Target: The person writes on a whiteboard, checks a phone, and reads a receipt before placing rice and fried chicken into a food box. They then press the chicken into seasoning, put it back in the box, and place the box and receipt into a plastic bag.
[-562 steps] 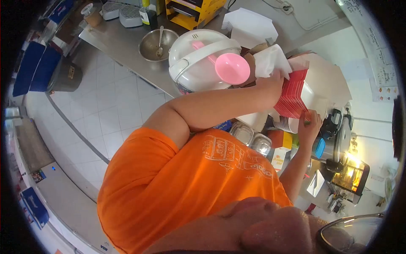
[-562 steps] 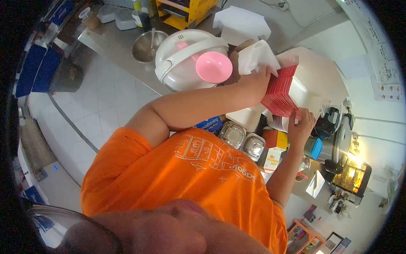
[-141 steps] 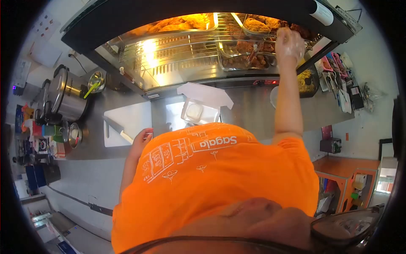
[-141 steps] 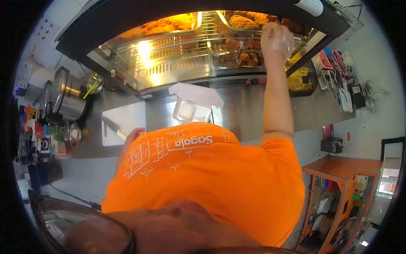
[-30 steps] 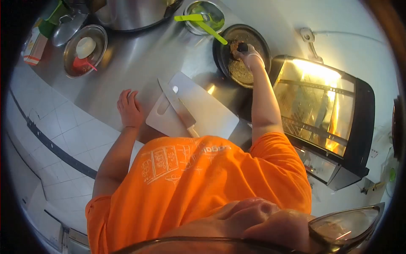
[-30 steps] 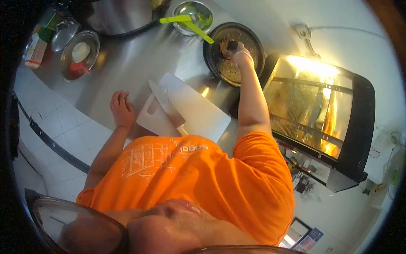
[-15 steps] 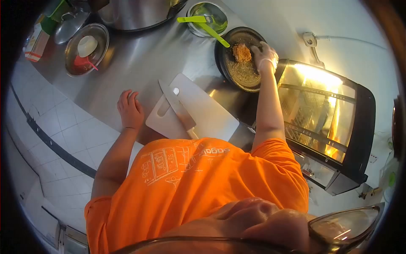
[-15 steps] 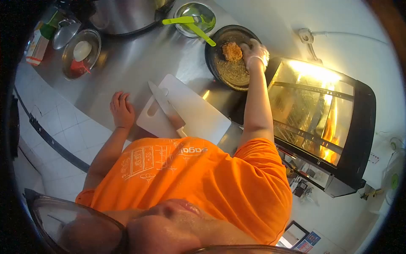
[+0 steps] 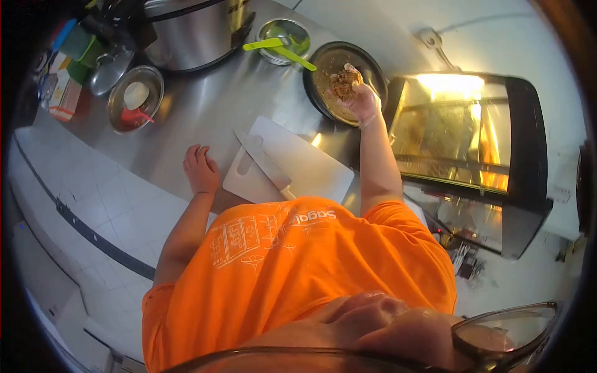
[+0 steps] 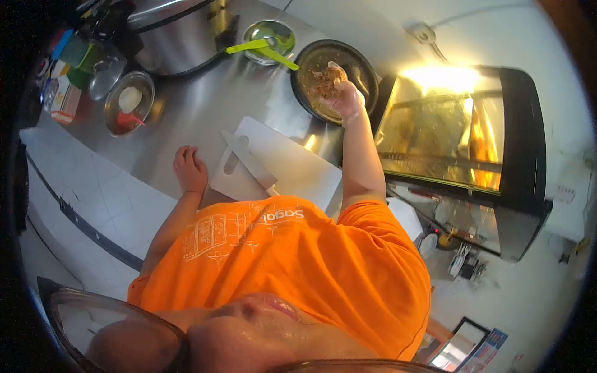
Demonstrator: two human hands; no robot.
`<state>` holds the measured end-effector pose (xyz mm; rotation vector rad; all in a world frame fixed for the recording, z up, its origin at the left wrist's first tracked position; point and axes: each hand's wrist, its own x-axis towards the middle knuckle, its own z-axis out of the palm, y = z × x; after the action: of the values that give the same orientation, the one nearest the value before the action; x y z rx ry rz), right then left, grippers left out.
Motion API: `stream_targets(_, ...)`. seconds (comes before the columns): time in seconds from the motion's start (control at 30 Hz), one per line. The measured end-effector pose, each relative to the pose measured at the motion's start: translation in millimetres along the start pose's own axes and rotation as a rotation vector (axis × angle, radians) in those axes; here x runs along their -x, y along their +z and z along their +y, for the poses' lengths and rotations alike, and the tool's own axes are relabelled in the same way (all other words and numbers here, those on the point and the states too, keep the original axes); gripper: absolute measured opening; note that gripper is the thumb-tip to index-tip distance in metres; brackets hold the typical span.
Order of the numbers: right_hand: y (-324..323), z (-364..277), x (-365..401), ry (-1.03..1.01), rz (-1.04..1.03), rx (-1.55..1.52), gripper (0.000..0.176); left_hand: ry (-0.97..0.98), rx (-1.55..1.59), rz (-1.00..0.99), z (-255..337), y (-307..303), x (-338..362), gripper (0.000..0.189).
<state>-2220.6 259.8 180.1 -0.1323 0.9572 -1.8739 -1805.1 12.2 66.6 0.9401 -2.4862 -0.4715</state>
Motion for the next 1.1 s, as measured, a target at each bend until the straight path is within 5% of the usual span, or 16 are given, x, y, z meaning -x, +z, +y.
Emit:
stream_targets(0.1,59.7,20.8,75.6,-0.121,-0.400,-0.213,0.070,0.048,-0.026,0.046,0.5,4.2,5.6,0.030)
stream_targets(0.2,86.8,30.8,151.0,-0.096,-0.568,-0.322,0.071,0.077,-0.060,0.055,5.7,2.7,10.6,0.029)
stream_targets(0.6,36.7,96.9,410.7,-0.366,-0.277,-0.245,0.064,0.182,0.079,-0.119,2.9,-5.6,29.0,0.036)
stream_targets(0.63,43.3,108.0,357.0,-0.352,-0.273,-0.265,0.065,0.170,0.101,-0.150,-41.1,9.5,-5.0,0.036)
stream_targets(0.77,43.7,110.9,361.9,-0.400,-0.259,-0.229,0.061,0.187,0.125,-0.242,-60.3,12.4,-10.8,0.038)
stream_targets(0.93,55.5,109.8,359.8,-0.401,-0.212,-0.305,0.055,0.178,0.146,-0.272,-58.6,7.5,-7.1,0.039)
stream_targets(1.1,78.7,110.7,358.1,-0.392,-0.026,-0.030,0.065,0.179,0.160,-0.266,-53.3,7.3,-1.1,0.039)
